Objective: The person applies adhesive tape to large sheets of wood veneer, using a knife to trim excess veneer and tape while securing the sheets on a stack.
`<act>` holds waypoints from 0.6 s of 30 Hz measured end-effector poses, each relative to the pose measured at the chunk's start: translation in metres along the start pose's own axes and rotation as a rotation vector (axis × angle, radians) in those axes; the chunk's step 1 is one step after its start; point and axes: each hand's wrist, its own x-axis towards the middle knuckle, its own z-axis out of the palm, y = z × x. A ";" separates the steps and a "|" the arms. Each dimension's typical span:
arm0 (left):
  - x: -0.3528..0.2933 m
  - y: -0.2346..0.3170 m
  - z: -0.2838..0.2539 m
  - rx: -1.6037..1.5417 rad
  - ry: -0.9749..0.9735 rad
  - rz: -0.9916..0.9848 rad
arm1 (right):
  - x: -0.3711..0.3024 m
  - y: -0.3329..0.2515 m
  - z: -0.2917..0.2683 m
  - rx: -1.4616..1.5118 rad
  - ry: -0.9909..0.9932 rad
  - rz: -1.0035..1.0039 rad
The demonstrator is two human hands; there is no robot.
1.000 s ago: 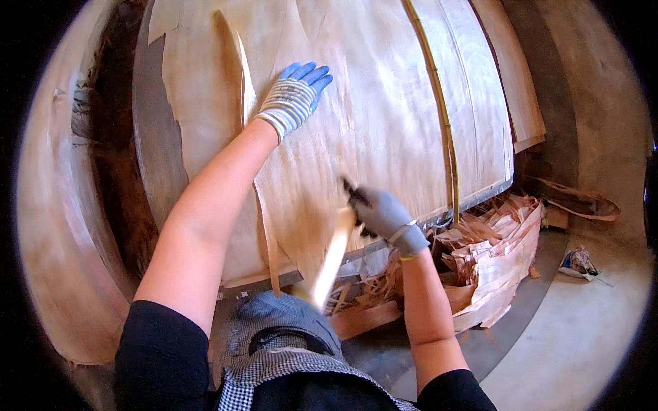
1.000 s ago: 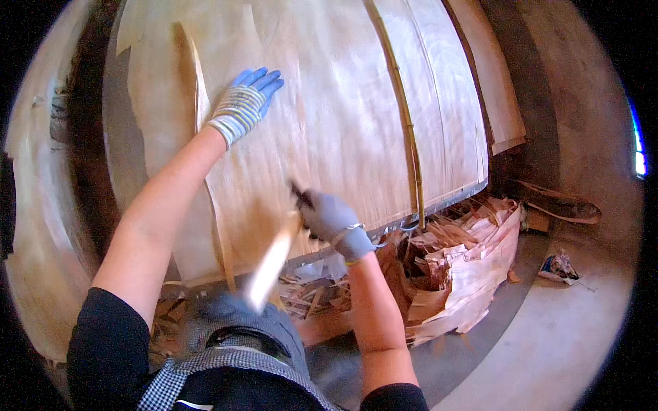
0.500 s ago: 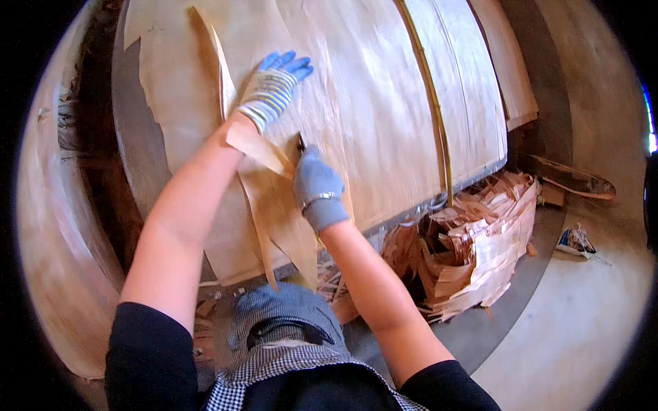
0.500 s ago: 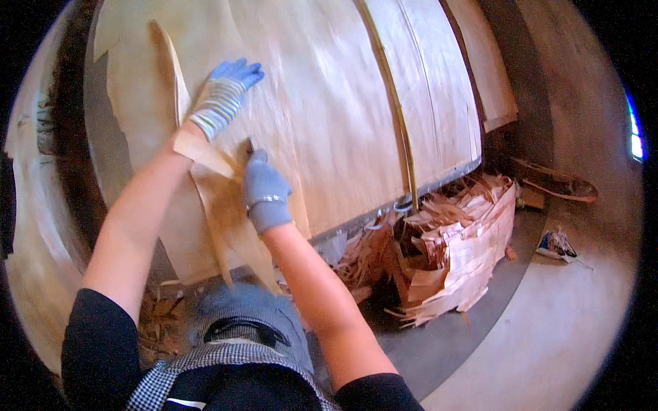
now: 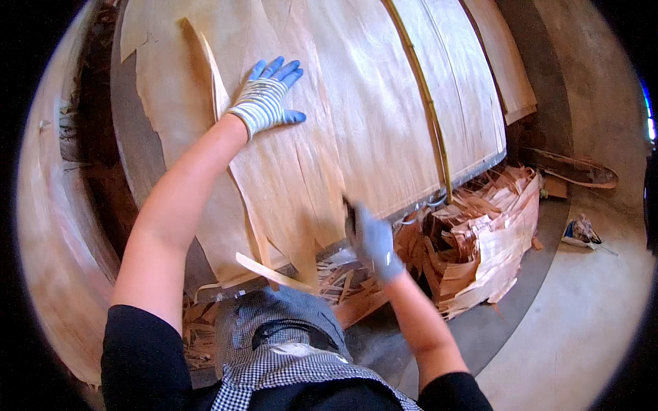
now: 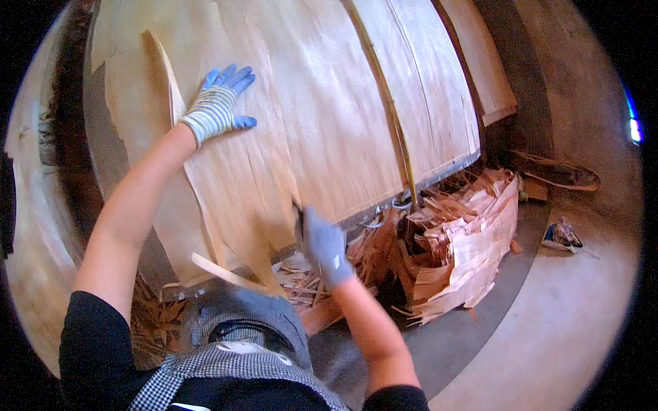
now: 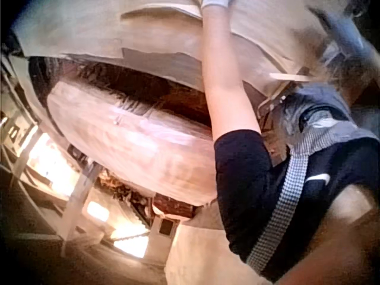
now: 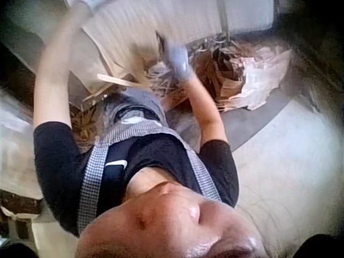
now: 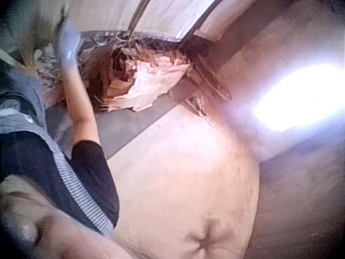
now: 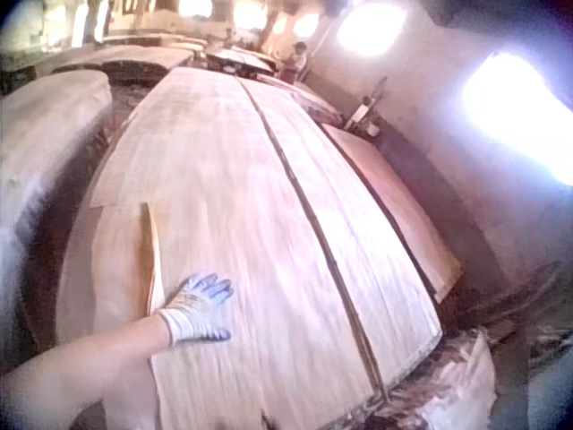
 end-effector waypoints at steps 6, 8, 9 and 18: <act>0.011 0.008 -0.003 -0.076 0.006 0.024 | 0.195 -0.048 -0.014 -0.157 -0.017 -0.132; 0.008 0.001 0.002 -0.061 0.045 0.025 | 0.190 -0.051 -0.010 -0.133 -0.071 -0.066; 0.007 -0.001 0.004 -0.053 0.048 0.032 | 0.184 -0.048 -0.010 -0.123 -0.095 -0.025; 0.005 0.003 0.000 -0.004 -0.035 0.003 | -0.190 0.021 0.047 -0.046 -0.370 0.403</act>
